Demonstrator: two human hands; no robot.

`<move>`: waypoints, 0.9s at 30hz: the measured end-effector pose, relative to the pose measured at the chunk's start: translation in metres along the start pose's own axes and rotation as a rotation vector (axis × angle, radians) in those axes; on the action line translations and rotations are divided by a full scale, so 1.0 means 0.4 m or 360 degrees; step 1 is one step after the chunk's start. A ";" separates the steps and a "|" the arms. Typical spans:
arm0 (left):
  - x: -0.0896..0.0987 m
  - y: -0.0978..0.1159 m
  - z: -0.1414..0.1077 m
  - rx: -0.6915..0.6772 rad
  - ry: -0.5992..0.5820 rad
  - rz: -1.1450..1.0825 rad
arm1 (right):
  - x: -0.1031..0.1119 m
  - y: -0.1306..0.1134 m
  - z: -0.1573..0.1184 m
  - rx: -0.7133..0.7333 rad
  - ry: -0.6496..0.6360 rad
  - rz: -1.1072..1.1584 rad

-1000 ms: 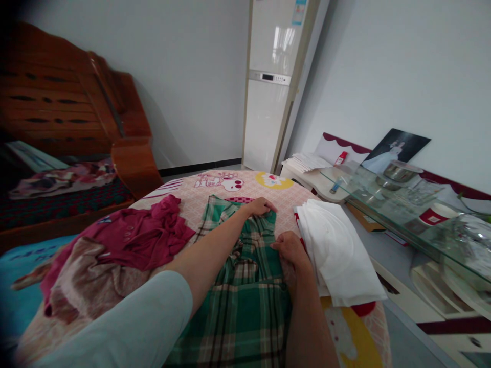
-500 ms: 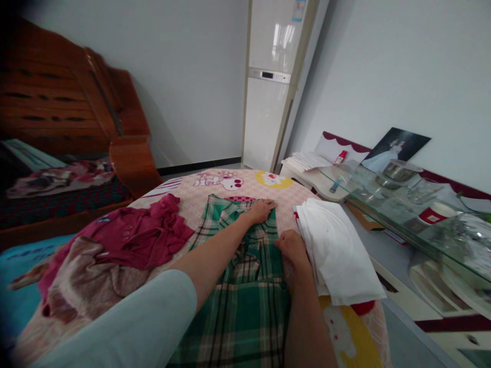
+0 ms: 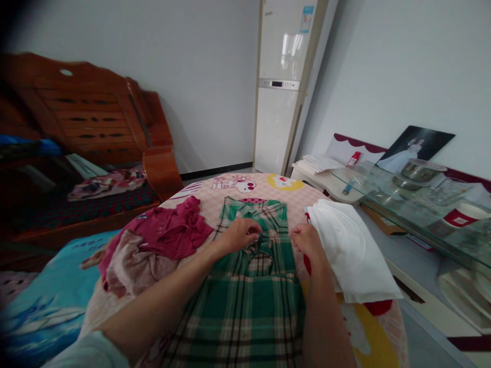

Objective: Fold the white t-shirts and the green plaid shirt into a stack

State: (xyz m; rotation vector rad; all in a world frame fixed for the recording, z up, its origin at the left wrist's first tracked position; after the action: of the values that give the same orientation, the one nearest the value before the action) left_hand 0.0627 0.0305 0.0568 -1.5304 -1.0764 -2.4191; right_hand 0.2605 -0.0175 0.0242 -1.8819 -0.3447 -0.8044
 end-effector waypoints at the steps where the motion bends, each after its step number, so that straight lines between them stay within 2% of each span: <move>1: -0.019 0.016 -0.027 -0.0024 -0.0045 -0.0018 | -0.002 -0.020 -0.015 0.0037 -0.0100 0.0169; 3: -0.056 0.041 -0.064 -0.0074 -0.0070 -0.0018 | -0.023 -0.069 -0.047 0.0160 -0.0354 0.0391; 5: -0.089 0.051 -0.077 -0.0122 -0.0063 0.0005 | -0.063 -0.103 -0.070 0.0255 -0.0577 0.0440; 8: -0.124 0.042 -0.073 -0.0169 -0.0036 0.0063 | -0.139 -0.091 -0.061 0.0199 -0.0746 0.0351; 11: -0.143 0.031 -0.066 -0.0223 -0.0038 0.0100 | -0.188 -0.035 -0.022 0.0028 -0.0715 0.0179; 14: -0.140 0.030 -0.065 -0.0270 -0.0018 0.0108 | -0.199 -0.009 -0.002 0.0028 -0.0722 0.0151; 19: -0.100 0.029 -0.068 -0.0279 0.0131 0.0117 | -0.195 -0.008 -0.008 0.0092 -0.0792 0.0030; 21: -0.094 0.021 -0.068 -0.0251 0.0149 0.0153 | -0.196 -0.012 -0.011 0.0100 -0.0763 -0.0066; 27: -0.112 -0.001 -0.063 -0.0151 -0.0004 0.0163 | -0.192 -0.025 -0.013 0.0076 -0.0572 -0.0329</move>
State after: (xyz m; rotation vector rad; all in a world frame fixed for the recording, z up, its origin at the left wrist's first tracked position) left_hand 0.0655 0.0031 0.0136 -1.5749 -0.8725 -2.4314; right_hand 0.1963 -0.0088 -0.0187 -1.9652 -0.7862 -0.5820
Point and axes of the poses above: each hand's wrist, its own z-axis towards the middle knuckle, its own x-axis out of the back of the hand, y = z × x, the point moved 8 cm from there along z, towards the middle knuckle, and after that the axes turned 9 degrees about -x, right-handed, at the moved point
